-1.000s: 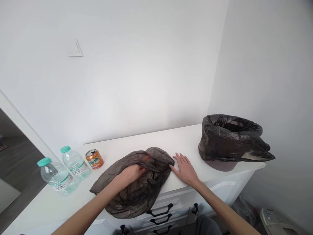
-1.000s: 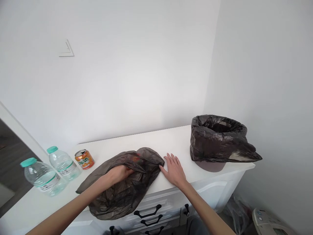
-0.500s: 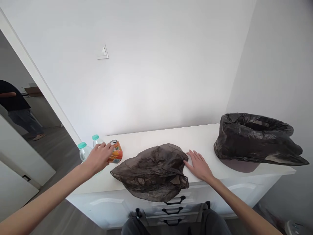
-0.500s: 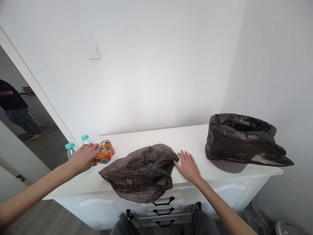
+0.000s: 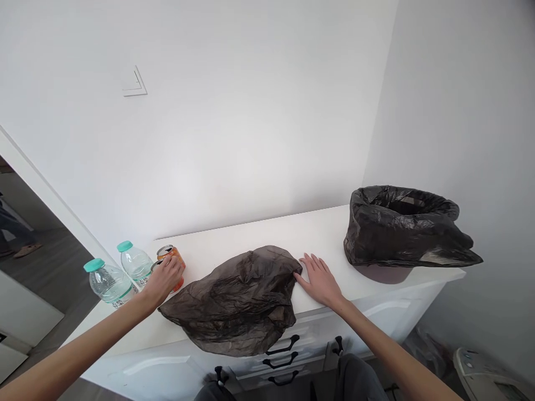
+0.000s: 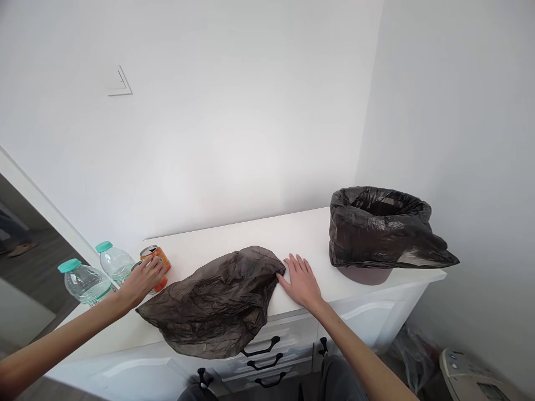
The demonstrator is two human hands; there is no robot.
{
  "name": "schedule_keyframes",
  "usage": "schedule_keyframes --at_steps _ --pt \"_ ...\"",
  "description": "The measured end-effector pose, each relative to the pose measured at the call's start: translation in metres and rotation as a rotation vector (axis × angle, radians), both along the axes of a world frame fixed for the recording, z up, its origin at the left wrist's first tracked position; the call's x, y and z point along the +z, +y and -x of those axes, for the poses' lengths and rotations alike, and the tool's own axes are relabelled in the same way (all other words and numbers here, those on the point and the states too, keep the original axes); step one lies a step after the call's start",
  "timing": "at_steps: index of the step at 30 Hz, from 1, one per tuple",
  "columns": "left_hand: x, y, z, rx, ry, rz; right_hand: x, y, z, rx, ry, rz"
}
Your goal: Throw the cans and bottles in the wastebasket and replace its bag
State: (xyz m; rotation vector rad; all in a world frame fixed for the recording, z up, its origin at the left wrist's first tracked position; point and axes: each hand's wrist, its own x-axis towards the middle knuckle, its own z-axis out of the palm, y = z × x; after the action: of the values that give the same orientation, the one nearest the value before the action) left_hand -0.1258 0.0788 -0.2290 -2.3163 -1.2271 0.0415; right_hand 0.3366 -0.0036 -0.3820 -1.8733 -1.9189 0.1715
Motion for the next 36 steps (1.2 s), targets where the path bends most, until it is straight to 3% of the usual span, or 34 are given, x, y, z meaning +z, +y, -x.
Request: schedule_keyframes --at_steps 5,8,10,15,19,23,26,30,33,36 --pt "0.002 -0.014 0.0 -0.034 -0.028 0.036 0.0 0.0 -0.001 0.007 0.015 -0.005" --pt "0.008 -0.038 -0.011 -0.081 -0.193 0.077 0.004 -0.005 -0.001 0.025 0.045 -0.013" --pt "0.007 -0.061 -0.02 -0.115 -0.297 0.196 0.008 -0.013 -0.001 0.067 0.068 -0.028" --pt "-0.016 -0.113 -0.037 -0.23 -0.402 0.562 0.027 -0.049 0.001 0.331 0.053 -0.062" --pt "-0.041 -0.123 -0.051 -0.257 -0.524 0.562 0.048 -0.071 0.01 0.527 -0.067 -0.089" --pt "-0.055 -0.117 -0.076 -0.141 -0.708 0.533 0.062 -0.085 0.031 0.558 -0.1 -0.17" --pt "-0.052 -0.122 -0.089 -0.133 -0.805 0.554 0.063 -0.106 0.049 0.533 -0.049 -0.221" --pt "-0.036 -0.146 -0.093 -0.183 -0.88 0.558 0.06 -0.148 0.074 0.356 0.224 -0.282" --pt "-0.024 -0.168 -0.096 -0.254 -0.775 0.621 0.064 -0.164 0.089 0.394 0.246 -0.304" --pt "-0.012 -0.182 -0.099 -0.303 -0.604 0.77 0.065 -0.159 0.093 0.356 0.164 -0.35"
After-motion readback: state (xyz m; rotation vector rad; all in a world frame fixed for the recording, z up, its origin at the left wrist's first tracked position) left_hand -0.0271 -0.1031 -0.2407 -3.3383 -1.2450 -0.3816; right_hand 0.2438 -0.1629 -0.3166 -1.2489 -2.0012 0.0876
